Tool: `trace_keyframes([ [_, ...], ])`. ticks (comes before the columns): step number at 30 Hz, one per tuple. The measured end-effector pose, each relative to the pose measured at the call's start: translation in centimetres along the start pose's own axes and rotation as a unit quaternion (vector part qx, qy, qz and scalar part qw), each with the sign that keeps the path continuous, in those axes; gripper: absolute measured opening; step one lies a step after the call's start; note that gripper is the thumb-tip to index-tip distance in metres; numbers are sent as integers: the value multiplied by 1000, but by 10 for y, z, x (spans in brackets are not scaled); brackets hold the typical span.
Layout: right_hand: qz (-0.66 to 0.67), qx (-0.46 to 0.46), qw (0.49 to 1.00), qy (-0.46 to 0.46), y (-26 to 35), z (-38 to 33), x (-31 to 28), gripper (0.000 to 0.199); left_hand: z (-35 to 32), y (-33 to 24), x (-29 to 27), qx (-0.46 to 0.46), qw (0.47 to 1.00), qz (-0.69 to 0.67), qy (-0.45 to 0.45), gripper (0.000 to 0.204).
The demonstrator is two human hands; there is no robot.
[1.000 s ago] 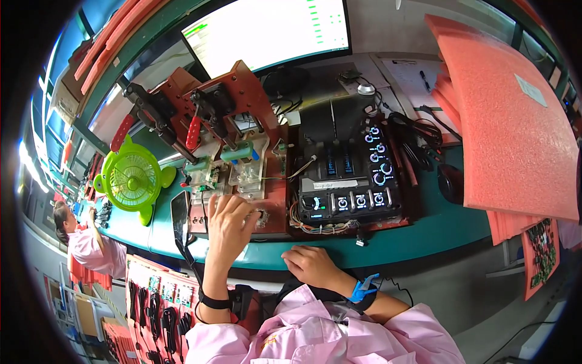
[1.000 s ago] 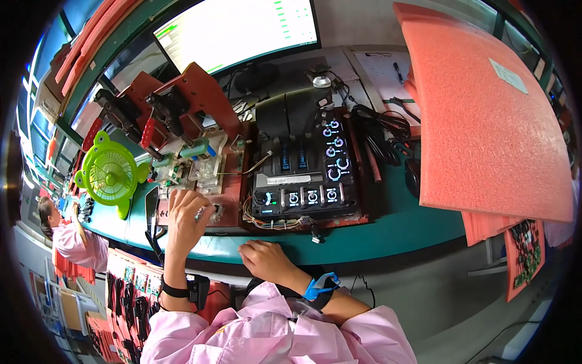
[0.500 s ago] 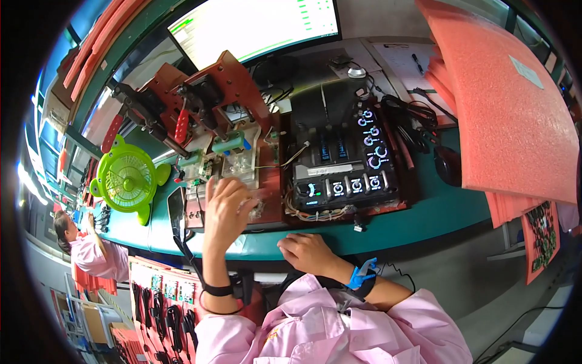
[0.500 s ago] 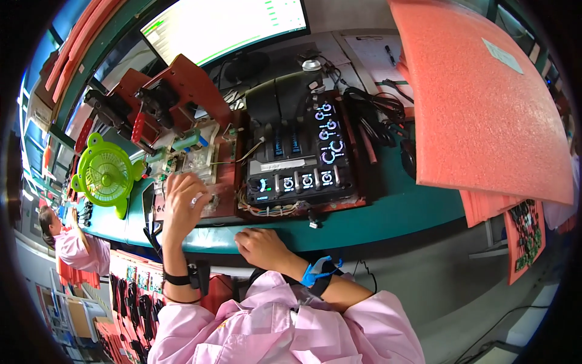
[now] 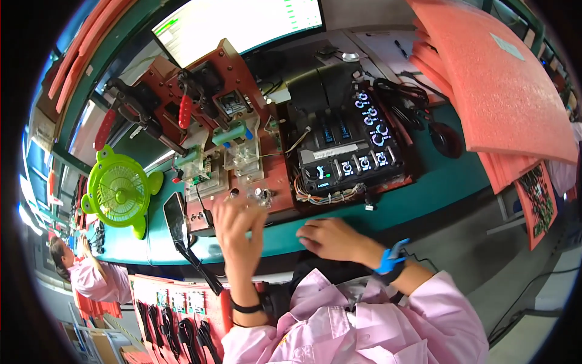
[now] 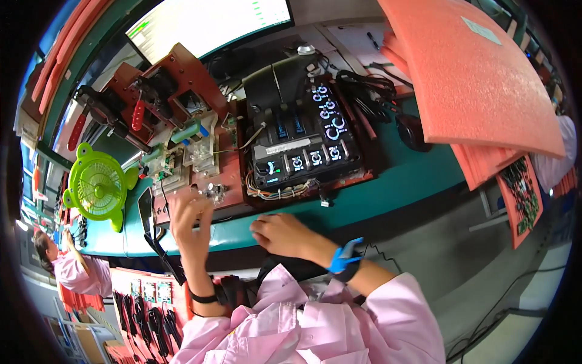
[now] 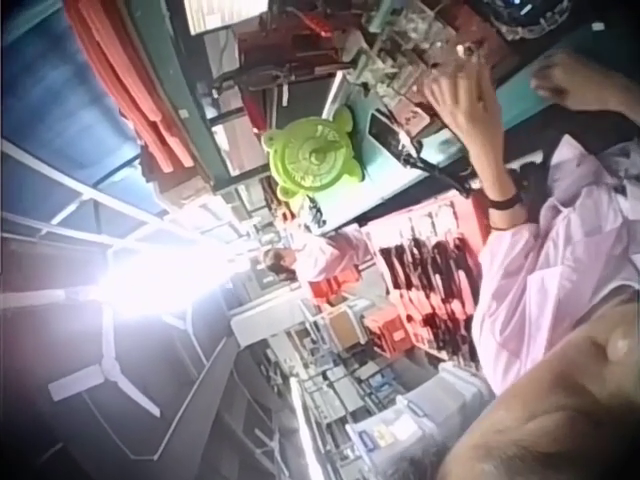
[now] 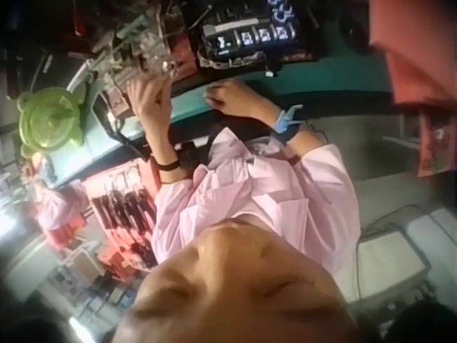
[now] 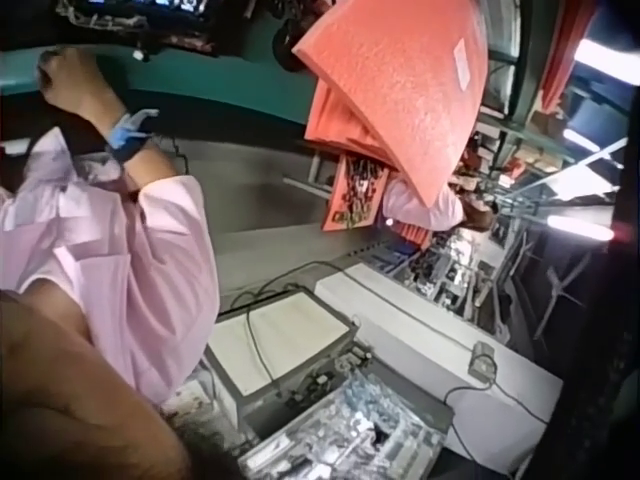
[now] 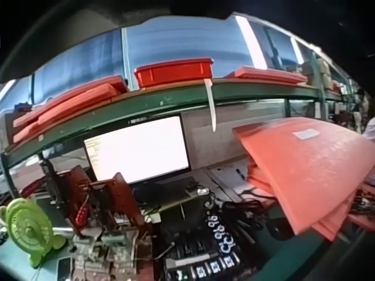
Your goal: The person picks up a circuit board and a cable, connects them, and places the board into a testing fixture. They press buttons on a control panel, press down on the fixture's levers, and then remove the board and cable.
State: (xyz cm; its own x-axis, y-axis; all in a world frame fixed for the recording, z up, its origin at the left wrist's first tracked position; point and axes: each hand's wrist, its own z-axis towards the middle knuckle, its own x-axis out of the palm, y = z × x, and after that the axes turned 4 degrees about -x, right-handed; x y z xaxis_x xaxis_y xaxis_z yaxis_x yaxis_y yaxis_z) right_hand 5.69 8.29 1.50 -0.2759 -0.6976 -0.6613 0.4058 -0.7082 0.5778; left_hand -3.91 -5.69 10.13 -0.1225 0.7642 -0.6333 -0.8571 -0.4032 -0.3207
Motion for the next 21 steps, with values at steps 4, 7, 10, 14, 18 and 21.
trace_keyframes([
  [4,-150,-39,984,83,8,18,-76,13,-51,-9,23,-18,963,-199,180,8],
  [7,-263,-23,963,48,4,56,-111,13,-61,-10,62,-38,941,-218,257,11],
  [10,-339,-43,939,46,-6,85,-110,13,-49,-19,81,40,940,-214,262,17],
  [14,-360,-3,893,271,-10,110,-95,11,-54,-19,88,31,942,-199,268,20],
  [18,-412,-119,857,287,-4,104,-92,9,-60,-15,82,-5,933,-235,271,21],
  [21,-429,-239,837,242,3,104,-92,6,-60,-16,85,36,924,-286,251,26],
])
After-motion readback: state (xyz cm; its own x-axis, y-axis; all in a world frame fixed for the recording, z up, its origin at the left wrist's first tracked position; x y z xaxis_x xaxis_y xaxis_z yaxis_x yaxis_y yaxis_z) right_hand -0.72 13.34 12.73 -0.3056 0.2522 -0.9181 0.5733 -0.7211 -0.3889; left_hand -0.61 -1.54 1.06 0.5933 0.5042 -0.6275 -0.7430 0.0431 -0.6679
